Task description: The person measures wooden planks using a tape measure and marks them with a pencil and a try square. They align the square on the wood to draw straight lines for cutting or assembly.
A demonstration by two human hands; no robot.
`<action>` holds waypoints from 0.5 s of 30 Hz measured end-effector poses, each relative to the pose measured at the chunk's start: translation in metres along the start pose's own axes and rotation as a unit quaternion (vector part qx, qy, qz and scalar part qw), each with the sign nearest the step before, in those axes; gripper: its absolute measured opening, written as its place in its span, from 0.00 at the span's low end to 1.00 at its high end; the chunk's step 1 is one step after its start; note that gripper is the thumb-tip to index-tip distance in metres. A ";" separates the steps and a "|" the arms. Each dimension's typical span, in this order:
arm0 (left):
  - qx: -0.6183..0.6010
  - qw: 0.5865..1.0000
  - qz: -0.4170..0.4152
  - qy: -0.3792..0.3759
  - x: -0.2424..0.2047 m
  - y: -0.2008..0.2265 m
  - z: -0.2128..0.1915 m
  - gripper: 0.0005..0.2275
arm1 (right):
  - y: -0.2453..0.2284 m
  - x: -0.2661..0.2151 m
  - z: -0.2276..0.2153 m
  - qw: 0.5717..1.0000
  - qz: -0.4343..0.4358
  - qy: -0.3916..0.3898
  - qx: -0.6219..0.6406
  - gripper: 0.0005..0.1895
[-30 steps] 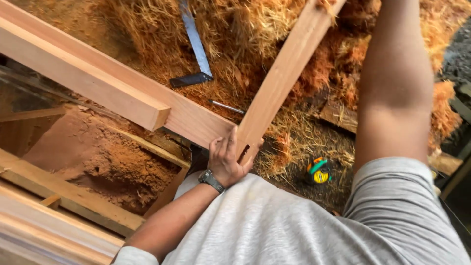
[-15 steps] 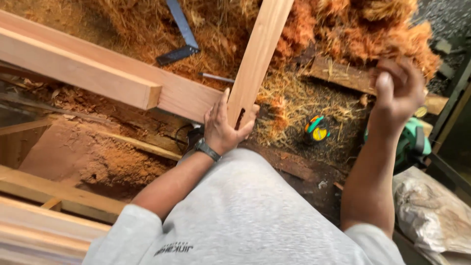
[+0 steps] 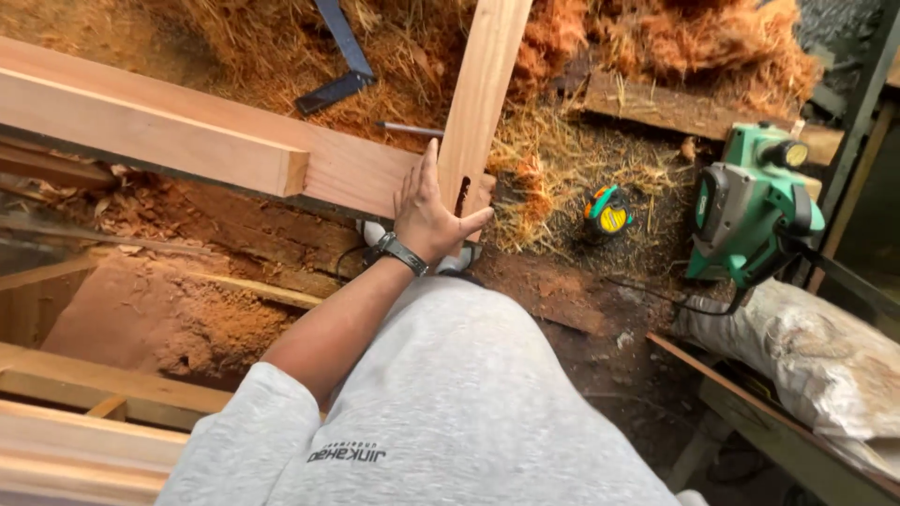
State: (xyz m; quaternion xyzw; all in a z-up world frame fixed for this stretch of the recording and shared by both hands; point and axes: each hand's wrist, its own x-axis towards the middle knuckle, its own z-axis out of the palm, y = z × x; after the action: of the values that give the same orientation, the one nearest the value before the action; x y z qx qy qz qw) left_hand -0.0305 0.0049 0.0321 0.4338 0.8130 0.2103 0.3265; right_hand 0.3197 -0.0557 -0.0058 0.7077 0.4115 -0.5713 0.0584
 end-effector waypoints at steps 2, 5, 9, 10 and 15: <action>-0.020 0.999 0.031 0.021 0.029 0.017 -0.016 0.56 | -0.006 0.004 0.005 0.995 0.073 -0.061 0.013 0.27; -0.071 0.995 0.058 0.033 0.087 0.043 -0.030 0.52 | -0.091 -0.015 -0.044 0.996 0.028 -0.088 -0.014 0.26; -0.122 0.992 0.040 -0.002 0.167 0.067 -0.032 0.54 | -0.232 0.005 -0.110 0.871 -0.450 0.137 -0.142 0.10; -0.123 0.991 0.044 0.001 0.178 0.074 -0.029 0.54 | -0.271 0.029 -0.115 0.869 -0.453 0.140 -0.142 0.10; -0.123 0.992 -0.010 -0.039 0.215 0.089 -0.017 0.58 | -0.447 0.167 -0.128 0.726 -0.628 0.212 -0.183 0.09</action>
State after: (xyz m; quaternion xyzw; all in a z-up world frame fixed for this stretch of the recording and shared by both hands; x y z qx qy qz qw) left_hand -0.0805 0.2327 0.0241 0.3900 0.7719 0.2879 0.4113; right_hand 0.1278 0.3941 0.0678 0.3657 0.8602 -0.2257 -0.2747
